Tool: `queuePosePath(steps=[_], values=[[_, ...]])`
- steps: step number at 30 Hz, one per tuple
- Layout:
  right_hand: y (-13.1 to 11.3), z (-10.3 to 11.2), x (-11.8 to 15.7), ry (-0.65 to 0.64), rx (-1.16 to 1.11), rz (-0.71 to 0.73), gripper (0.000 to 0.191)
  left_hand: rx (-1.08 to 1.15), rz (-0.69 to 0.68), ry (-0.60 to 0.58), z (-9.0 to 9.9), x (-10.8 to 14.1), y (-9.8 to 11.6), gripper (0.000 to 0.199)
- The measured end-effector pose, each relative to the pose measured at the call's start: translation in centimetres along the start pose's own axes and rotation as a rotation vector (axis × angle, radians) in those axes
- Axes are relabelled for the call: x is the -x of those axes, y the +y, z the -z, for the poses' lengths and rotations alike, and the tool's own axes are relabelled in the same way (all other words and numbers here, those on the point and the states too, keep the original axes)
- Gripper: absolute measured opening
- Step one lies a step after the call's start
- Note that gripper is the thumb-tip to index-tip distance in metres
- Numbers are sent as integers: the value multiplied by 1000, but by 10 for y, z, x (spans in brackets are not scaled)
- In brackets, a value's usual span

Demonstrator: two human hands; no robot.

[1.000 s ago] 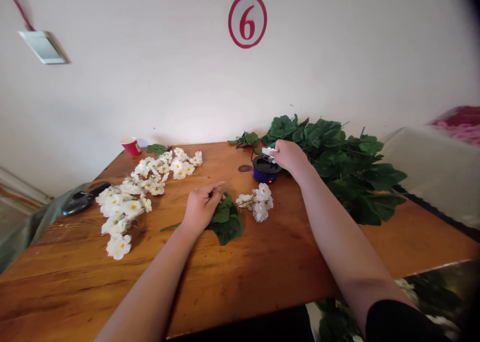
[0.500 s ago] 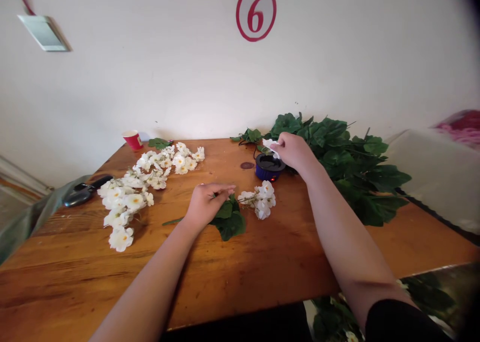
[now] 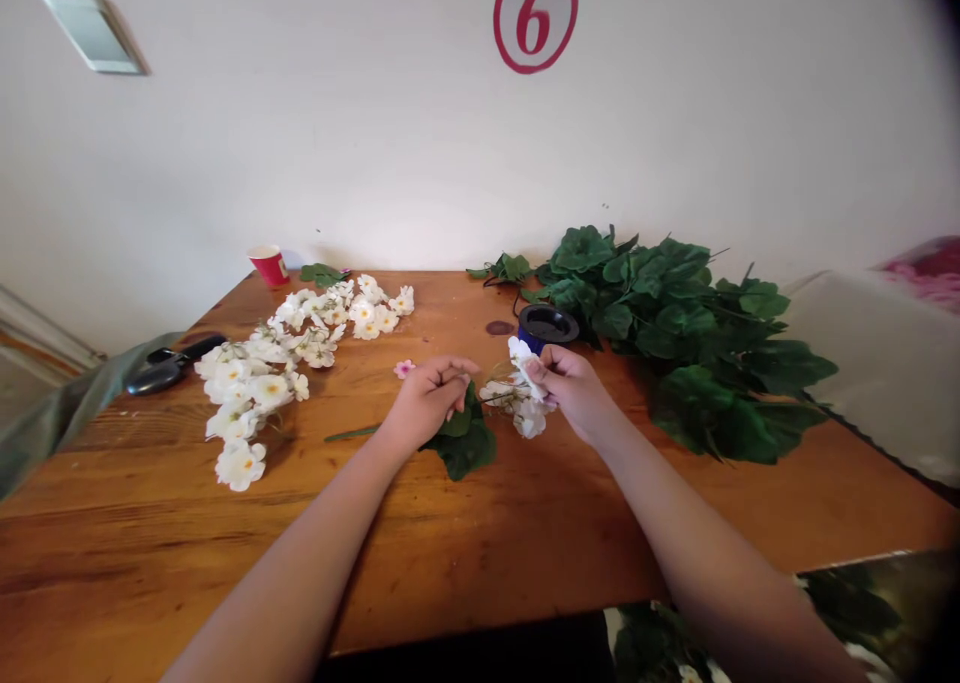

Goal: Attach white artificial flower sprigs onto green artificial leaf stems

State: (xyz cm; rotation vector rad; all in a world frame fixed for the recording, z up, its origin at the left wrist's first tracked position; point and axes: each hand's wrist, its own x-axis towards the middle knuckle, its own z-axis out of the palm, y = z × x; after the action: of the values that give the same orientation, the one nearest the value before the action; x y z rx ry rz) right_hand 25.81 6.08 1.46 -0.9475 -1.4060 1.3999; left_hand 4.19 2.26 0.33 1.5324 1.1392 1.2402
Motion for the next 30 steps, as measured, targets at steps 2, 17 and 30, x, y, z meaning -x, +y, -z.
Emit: queuePosePath(steps=[2,17,30], values=[[8,2,-1,-11,-23,-25,54,0,-2,21,-1,-1,-2,22],[13,16,-11,-3,-62,-53,55,-417,-136,-105,8,-2,-5,28],[17,17,-11,-61,-64,-50,50,-605,-260,-241,10,-3,-3,15]])
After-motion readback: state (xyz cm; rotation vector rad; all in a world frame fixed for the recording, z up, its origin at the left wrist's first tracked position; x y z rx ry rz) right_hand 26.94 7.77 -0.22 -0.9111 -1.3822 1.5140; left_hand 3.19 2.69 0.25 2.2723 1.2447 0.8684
